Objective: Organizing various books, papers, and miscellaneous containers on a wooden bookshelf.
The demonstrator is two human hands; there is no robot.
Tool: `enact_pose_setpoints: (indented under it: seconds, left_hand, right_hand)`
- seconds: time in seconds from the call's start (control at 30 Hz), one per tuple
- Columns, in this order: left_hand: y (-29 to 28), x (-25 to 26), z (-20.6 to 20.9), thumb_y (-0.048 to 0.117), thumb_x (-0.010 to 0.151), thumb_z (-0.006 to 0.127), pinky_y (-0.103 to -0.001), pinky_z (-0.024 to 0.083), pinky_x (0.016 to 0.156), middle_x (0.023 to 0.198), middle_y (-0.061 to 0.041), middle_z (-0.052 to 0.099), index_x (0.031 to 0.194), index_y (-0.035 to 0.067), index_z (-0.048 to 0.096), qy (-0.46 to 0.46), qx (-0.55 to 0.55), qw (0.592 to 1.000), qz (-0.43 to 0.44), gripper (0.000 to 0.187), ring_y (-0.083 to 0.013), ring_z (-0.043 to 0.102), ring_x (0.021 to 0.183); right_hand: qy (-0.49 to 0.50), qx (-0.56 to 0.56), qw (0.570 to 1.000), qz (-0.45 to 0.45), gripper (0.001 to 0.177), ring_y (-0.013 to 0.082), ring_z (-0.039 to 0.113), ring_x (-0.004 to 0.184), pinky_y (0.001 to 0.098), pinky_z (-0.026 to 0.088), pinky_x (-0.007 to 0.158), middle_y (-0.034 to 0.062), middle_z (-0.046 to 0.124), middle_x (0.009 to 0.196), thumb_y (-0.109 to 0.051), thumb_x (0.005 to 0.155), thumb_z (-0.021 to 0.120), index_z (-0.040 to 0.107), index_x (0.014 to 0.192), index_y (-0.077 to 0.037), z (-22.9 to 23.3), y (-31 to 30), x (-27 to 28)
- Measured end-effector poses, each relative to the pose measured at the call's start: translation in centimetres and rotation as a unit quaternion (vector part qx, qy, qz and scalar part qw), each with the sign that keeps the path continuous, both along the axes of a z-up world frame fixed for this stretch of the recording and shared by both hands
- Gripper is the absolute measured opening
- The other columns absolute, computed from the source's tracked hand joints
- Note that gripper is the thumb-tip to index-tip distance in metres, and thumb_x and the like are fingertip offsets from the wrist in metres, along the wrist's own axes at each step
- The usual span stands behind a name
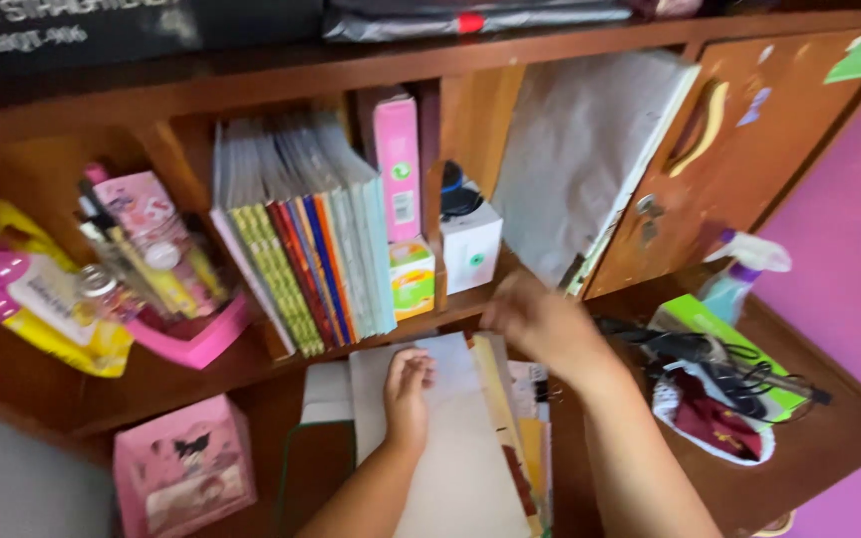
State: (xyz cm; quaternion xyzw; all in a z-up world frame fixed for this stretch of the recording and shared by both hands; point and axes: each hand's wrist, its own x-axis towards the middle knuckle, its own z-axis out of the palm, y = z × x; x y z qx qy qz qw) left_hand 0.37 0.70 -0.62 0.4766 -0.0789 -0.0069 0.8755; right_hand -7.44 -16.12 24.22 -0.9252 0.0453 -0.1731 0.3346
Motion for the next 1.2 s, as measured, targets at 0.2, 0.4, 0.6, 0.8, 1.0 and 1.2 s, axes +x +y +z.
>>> enact_pose_setpoints:
  seconds: [0.2, 0.4, 0.6, 0.8, 1.0, 1.2]
  left_hand:
    - [-0.3, 0.0, -1.2, 0.011, 0.099, 0.055, -0.029, 0.048, 0.076, 0.095, -0.004, 0.066, 0.111, 0.005, 0.063, -0.017, 0.029, 0.999, 0.006, 0.015, -0.0133, 0.058, 0.085]
    - [-0.6, -2.0, 0.8, 0.013, 0.099, 0.059, -0.029, 0.051, 0.087, 0.101, -0.004, 0.068, 0.113, 0.006, 0.063, -0.125, 0.185, 0.975, 0.001, 0.016, -0.0162, 0.063, 0.093]
    - [0.3, -4.3, 4.5, 0.015, 0.087, 0.069, -0.042, 0.047, 0.096, 0.122, -0.017, 0.064, 0.122, 0.005, 0.062, -0.294, 0.431, 0.851, 0.060, 0.036, -0.0344, 0.059, 0.113]
    - [1.0, -5.4, 11.1, 0.017, 0.082, 0.068, -0.041, 0.056, 0.094, 0.124, -0.019, 0.063, 0.137, 0.004, 0.044, -0.002, 0.317, 0.940, -0.124, 0.061, -0.0294, 0.067, 0.112]
    - [3.5, 1.7, 4.8, 0.000, 0.074, 0.053, -0.041, 0.061, 0.093, 0.123, -0.028, 0.067, 0.138, -0.009, 0.052, -0.016, 0.045, 0.916, -0.398, 0.065, -0.0310, 0.074, 0.102]
    - [5.3, -3.8, 15.7, 0.002, 0.081, 0.058, -0.043, 0.056, 0.096, 0.131, -0.021, 0.064, 0.149, 0.000, 0.044, 0.023, -0.093, 0.912, -0.398, 0.069, -0.0300, 0.068, 0.112]
  right_hand:
    - [0.199, -0.119, 0.972, 0.020, 0.080, 0.0443, 0.061, 0.107, 0.0444, 0.054, 0.082, 0.0296, 0.056, 0.118, -0.041, 0.068, 0.094, 0.057, 0.127, -0.001, -15.9, 2.8, 1.1]
    - [0.283, -0.071, 0.956, -0.020, 0.079, 0.0351, 0.068, 0.108, 0.0408, 0.055, 0.093, 0.0236, 0.068, 0.110, -0.045, 0.061, 0.095, 0.061, 0.112, 0.006, -12.8, 2.7, 0.0]
    - [0.304, -0.137, 0.941, -0.060, 0.077, 0.0333, 0.068, 0.110, 0.0436, 0.055, 0.092, 0.0192, 0.068, 0.116, -0.046, 0.073, 0.089, 0.052, 0.122, 0.000, -10.0, 4.5, -1.5]
    - [-0.047, 0.123, 0.964, 0.231, 0.057, 0.0268, 0.075, 0.104, 0.0378, 0.060, 0.087, 0.0155, 0.072, 0.117, -0.019, 0.082, 0.072, 0.053, 0.133, -0.003, -13.9, 3.8, -3.5]
    - [0.037, 0.410, 0.881, 0.233, 0.044, 0.0279, 0.074, 0.107, 0.0389, 0.058, 0.090, 0.0182, 0.075, 0.114, -0.015, 0.097, 0.064, 0.061, 0.139, -0.001, -16.9, -1.2, -2.3]
    - [-0.064, 0.628, 0.744, 0.220, 0.058, 0.0162, 0.068, 0.111, 0.0351, 0.055, 0.092, 0.0043, 0.071, 0.123, -0.023, 0.082, 0.073, 0.052, 0.135, -0.008, -11.5, -2.8, -3.2]
